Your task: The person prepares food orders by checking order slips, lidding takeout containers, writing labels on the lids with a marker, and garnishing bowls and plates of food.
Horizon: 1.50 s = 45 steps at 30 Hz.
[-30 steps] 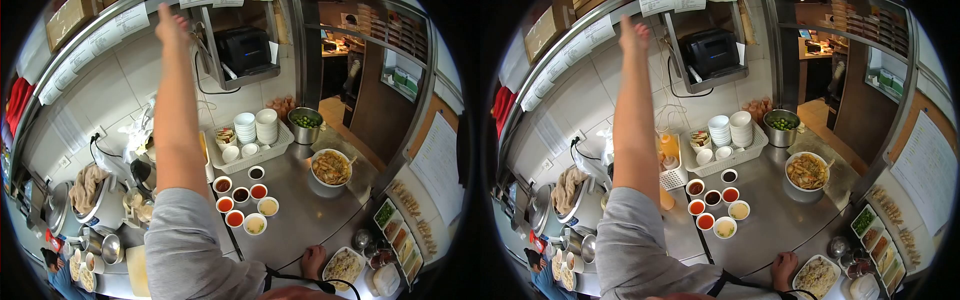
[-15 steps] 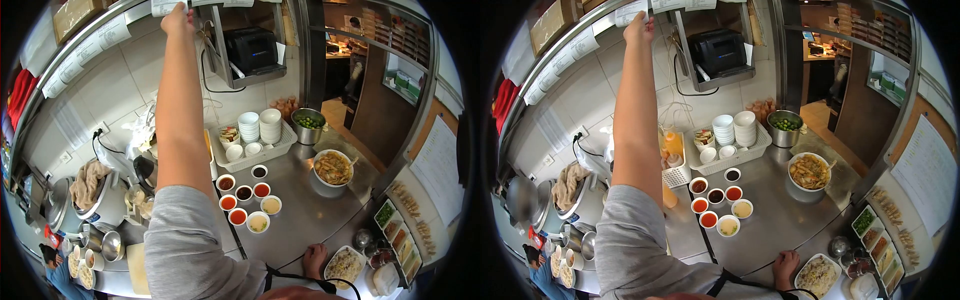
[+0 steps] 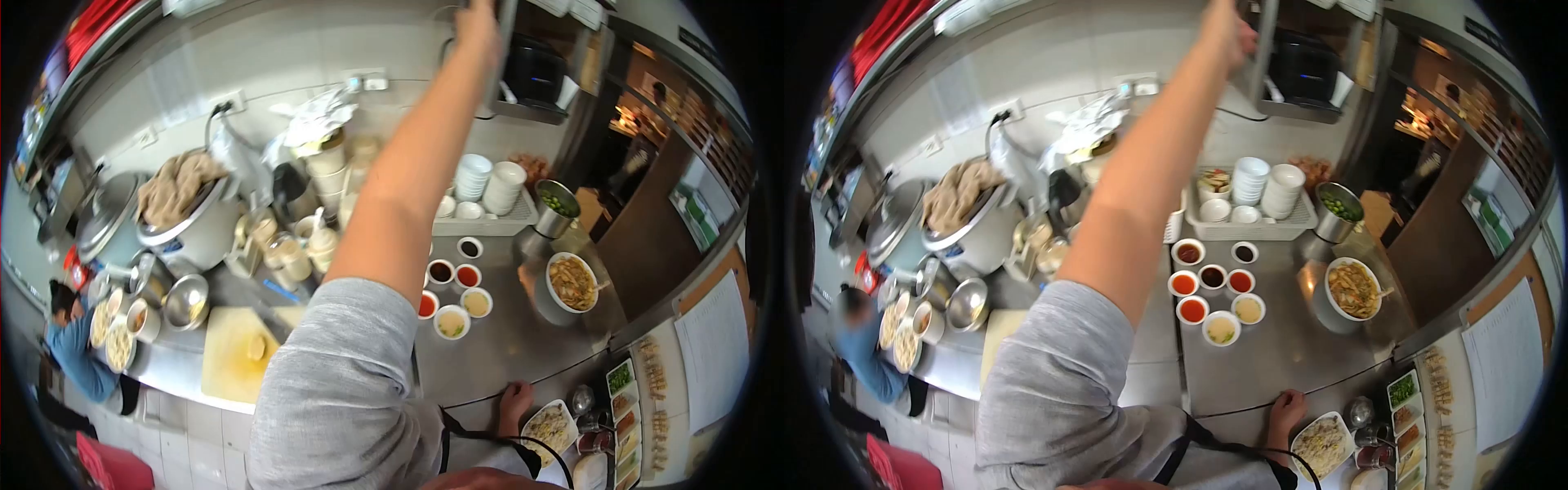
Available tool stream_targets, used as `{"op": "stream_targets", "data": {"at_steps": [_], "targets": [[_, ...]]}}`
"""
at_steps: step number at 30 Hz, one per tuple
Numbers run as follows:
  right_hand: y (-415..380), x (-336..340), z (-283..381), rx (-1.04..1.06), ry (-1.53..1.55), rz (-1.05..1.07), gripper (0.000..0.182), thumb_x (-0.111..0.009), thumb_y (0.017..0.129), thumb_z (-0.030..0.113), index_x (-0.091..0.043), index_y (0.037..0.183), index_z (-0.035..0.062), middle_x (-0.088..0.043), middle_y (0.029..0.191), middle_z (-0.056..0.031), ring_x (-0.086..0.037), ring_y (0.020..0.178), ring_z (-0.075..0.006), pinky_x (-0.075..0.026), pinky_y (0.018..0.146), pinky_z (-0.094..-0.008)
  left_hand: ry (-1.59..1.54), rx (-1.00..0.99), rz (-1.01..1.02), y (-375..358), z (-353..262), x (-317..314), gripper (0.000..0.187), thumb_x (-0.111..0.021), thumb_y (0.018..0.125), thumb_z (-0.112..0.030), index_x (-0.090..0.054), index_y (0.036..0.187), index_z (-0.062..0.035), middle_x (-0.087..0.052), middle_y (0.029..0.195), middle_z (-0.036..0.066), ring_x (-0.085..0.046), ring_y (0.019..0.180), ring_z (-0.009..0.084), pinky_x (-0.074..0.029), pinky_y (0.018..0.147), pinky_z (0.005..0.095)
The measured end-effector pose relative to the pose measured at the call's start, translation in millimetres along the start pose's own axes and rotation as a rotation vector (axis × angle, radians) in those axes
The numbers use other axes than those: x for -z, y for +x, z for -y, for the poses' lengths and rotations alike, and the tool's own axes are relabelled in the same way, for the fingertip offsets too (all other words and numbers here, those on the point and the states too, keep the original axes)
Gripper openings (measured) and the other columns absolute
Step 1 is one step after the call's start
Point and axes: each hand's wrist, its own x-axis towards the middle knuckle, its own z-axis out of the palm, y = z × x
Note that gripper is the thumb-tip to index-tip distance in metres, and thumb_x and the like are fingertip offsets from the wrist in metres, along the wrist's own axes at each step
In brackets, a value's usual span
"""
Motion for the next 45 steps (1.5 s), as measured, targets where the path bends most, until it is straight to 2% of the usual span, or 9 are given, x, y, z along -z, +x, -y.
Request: {"op": "stream_targets", "data": {"at_steps": [5,9,15,19,23,26,28,33,45], "targets": [[-1,-10,-25,-0.07,0.164,0.092,0.014,-0.052,0.073,0.013,-0.051,0.08,0.0002,-0.05,0.076,-0.0124,-0.048,0.068,-0.0247,-0.038,0.061,-0.0333,0.201,0.214,0.513,-149,101,81,0.06,-0.035,0.077,-0.057,-0.037,0.116,-0.0107,-0.044,0.102,0.009,-0.045,0.088,0.0183,-0.042,0.066,0.0324],[17,-12,-16,-0.116,0.446,0.083,0.036,-0.049,0.081,0.021,-0.045,0.106,-0.0038,-0.048,0.105,-0.0159,-0.048,0.094,-0.0228,-0.037,0.082,-0.0303,0.091,0.539,0.405,-309,136,153,0.058,-0.035,0.077,-0.058,-0.04,0.108,-0.0096,-0.04,0.087,0.004,-0.039,0.075,0.0151,-0.037,0.062,0.0306],[-74,43,252,0.673,0.958,0.617,0.058,-0.048,0.078,0.026,-0.027,0.122,-0.0052,-0.03,0.125,-0.0214,-0.028,0.118,-0.0315,-0.023,0.096,-0.0416,-0.401,0.819,0.141,-422,139,225,0.084,-0.035,0.069,-0.069,-0.02,0.129,-0.0114,-0.041,0.114,0.019,-0.044,0.097,0.0335,-0.032,0.086,0.0438],[-120,46,284,1.001,0.403,0.269,0.055,-0.05,0.075,0.032,-0.039,0.117,-0.0023,-0.032,0.124,-0.0232,-0.028,0.117,-0.0369,-0.019,0.096,-0.0464,-0.518,0.894,0.01,-454,68,262,0.083,-0.044,0.067,-0.064,-0.019,0.129,-0.0151,-0.037,0.118,0.019,-0.038,0.107,0.0362,-0.029,0.089,0.0483],[-85,44,250,0.764,-0.4,0.801,0.026,-0.05,0.073,0.03,-0.064,0.07,0.0088,-0.06,0.083,-0.0119,-0.055,0.084,-0.0276,-0.037,0.084,-0.0421,-0.541,0.812,0.158,-470,-13,337,0.065,-0.045,0.072,-0.056,-0.032,0.121,-0.0148,-0.038,0.116,0.017,-0.04,0.106,0.0392,-0.035,0.084,0.0481],[-18,77,296,0.682,-0.411,0.654,0.026,-0.046,0.074,0.022,-0.055,0.096,0.0115,-0.059,0.073,-0.0109,-0.057,0.067,-0.0279,-0.046,0.059,-0.0396,-0.271,0.582,-0.035,-467,-40,402,0.055,-0.045,0.076,-0.05,-0.037,0.117,-0.0138,-0.041,0.112,0.015,-0.043,0.103,0.0384,-0.041,0.078,0.0439],[30,92,342,0.577,-0.284,0.635,0.055,-0.051,0.074,0.022,-0.029,0.125,0.0197,-0.056,0.087,-0.0143,-0.055,0.079,-0.0271,-0.044,0.067,-0.0382,-0.332,0.551,-0.071,-467,-66,442,0.057,-0.044,0.079,-0.046,-0.03,0.121,-0.0105,-0.039,0.114,0.015,-0.046,0.1,0.0358,-0.043,0.076,0.0399],[186,74,444,0.702,0.213,0.34,0.033,-0.055,0.073,0.026,-0.056,0.097,0.0032,-0.059,0.08,-0.0115,-0.057,0.068,-0.0202,-0.044,0.058,-0.0309,-0.244,0.353,-0.187,-481,-104,527,0.049,-0.042,0.08,-0.043,-0.041,0.116,-0.0084,-0.046,0.112,0.017,-0.05,0.095,0.0341,-0.044,0.075,0.0364],[356,21,619,-0.067,1.505,0.367,0.045,-0.065,0.068,0.036,-0.05,0.094,0.0024,-0.055,0.082,-0.0069,-0.054,0.064,-0.0151,-0.042,0.051,-0.0253,-0.175,0.247,-0.789,-501,-85,596,0.036,-0.042,0.08,-0.044,-0.052,0.096,-0.0135,-0.058,0.086,0.007,-0.058,0.073,0.0201,-0.048,0.056,0.0298]]}}
